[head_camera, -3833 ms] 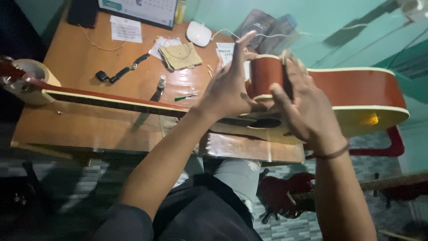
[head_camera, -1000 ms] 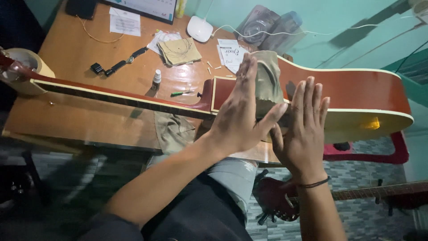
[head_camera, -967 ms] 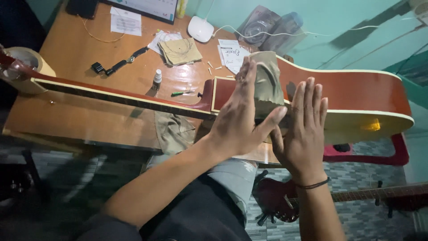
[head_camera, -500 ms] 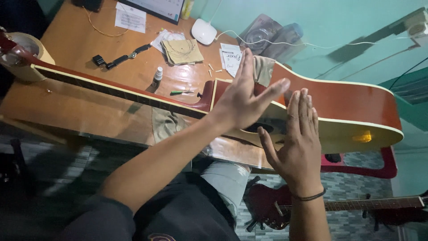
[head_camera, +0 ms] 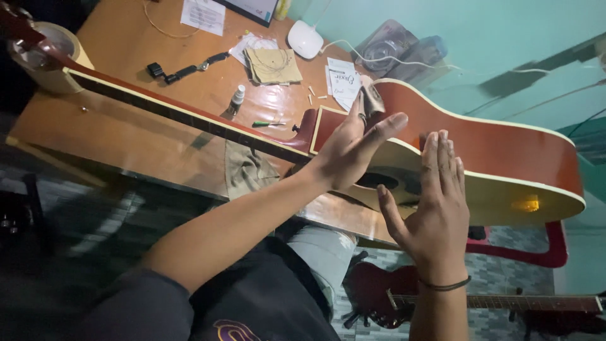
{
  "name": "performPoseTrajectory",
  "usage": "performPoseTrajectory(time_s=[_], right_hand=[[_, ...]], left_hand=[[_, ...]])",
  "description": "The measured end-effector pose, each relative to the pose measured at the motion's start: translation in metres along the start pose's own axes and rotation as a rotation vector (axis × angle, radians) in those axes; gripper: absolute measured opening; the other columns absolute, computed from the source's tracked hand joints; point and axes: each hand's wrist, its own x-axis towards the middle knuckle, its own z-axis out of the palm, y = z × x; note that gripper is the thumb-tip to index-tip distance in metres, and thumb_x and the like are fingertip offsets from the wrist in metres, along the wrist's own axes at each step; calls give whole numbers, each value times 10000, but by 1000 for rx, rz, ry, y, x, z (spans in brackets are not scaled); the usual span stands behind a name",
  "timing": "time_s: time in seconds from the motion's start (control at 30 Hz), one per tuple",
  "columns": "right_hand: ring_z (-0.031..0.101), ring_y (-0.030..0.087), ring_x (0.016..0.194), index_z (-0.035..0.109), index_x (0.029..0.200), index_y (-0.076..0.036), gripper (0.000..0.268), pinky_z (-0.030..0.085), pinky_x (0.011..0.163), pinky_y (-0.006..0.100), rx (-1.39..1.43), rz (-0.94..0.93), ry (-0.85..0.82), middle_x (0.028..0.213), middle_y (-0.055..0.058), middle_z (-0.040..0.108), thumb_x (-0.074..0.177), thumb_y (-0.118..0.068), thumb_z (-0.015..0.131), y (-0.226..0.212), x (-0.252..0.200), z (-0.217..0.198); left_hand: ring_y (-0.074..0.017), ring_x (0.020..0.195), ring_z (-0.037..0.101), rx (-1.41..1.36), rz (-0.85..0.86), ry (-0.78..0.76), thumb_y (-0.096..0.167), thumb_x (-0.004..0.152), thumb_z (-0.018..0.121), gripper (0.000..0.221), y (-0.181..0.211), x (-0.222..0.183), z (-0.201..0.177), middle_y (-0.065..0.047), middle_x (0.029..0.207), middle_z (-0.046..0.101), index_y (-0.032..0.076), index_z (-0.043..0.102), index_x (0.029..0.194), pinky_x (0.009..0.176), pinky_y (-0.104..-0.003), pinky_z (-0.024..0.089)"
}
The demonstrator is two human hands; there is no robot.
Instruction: The person wipes the sides, back, fretboard, and headstock of an acoustic guitar with a cloth.
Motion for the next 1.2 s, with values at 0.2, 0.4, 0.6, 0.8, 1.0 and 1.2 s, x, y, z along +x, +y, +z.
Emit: performPoseTrajectory(time_s=[0.2, 0.4, 0.6, 0.8, 1.0, 1.2], right_hand=[[180, 407, 1587, 179, 1624, 42, 890, 197, 1280, 544, 5, 11, -37, 1692, 272, 183, 976, -432, 563, 3, -1, 1], [204, 404, 1587, 155, 1634, 14, 918, 200, 1286, 535, 7, 14, -27, 1696, 261, 211, 959, -373, 643, 0, 0, 1], [222, 415, 1574, 160, 1628, 33, 924, 220, 1271, 530, -25, 10, -54, 1686, 275, 223, 929, -326, 646, 2, 0, -3], [209, 413, 1575, 164, 1624, 46, 920, 200, 1273, 529, -3, 16, -54, 1681, 287, 234, 902, -291, 624, -2, 1, -4], [209, 402, 1575, 183, 1626, 39, 903, 185, 1278, 515, 20, 31, -59, 1684, 273, 237, 915, -314, 614, -5, 1, -7], [189, 407, 1579, 153, 1628, 35, 962, 175, 1276, 527, 24, 22, -72, 1689, 273, 222, 862, -305, 625, -2, 2, -6]], left_hand=[[-220, 1061, 168, 195, -75, -90, 792, 677, 345, 696, 5, -33, 3, -9, 1067, 457, 188, 454, 1005, 876, -440, 80], [-306, 1568, 198, 1153, -46, -222, 959, 576, 169, 1324, -7, -44, 6, -305, 1420, 284, -109, 634, 1204, 1187, -781, -4], [-321, 1614, 16, 1462, -117, -373, 1040, 528, 252, 1343, -7, -20, -13, -160, 1629, 334, 56, 584, 1379, 1110, -861, -91], [-333, 1575, -51, 1760, -80, -345, 1142, 620, 249, 1453, -23, -48, -24, -126, 1710, -77, 62, 159, 1588, 1125, -817, -18], [-396, 1582, -56, 1694, -158, -335, 1109, 643, 219, 1325, -11, -49, -23, -195, 1718, -127, 60, 414, 1429, 1126, -804, -15], [-421, 1598, -30, 1586, -222, -353, 930, 773, 357, 1074, -23, -3, -37, -92, 1696, 257, 110, 556, 1438, 1195, -753, 28]])
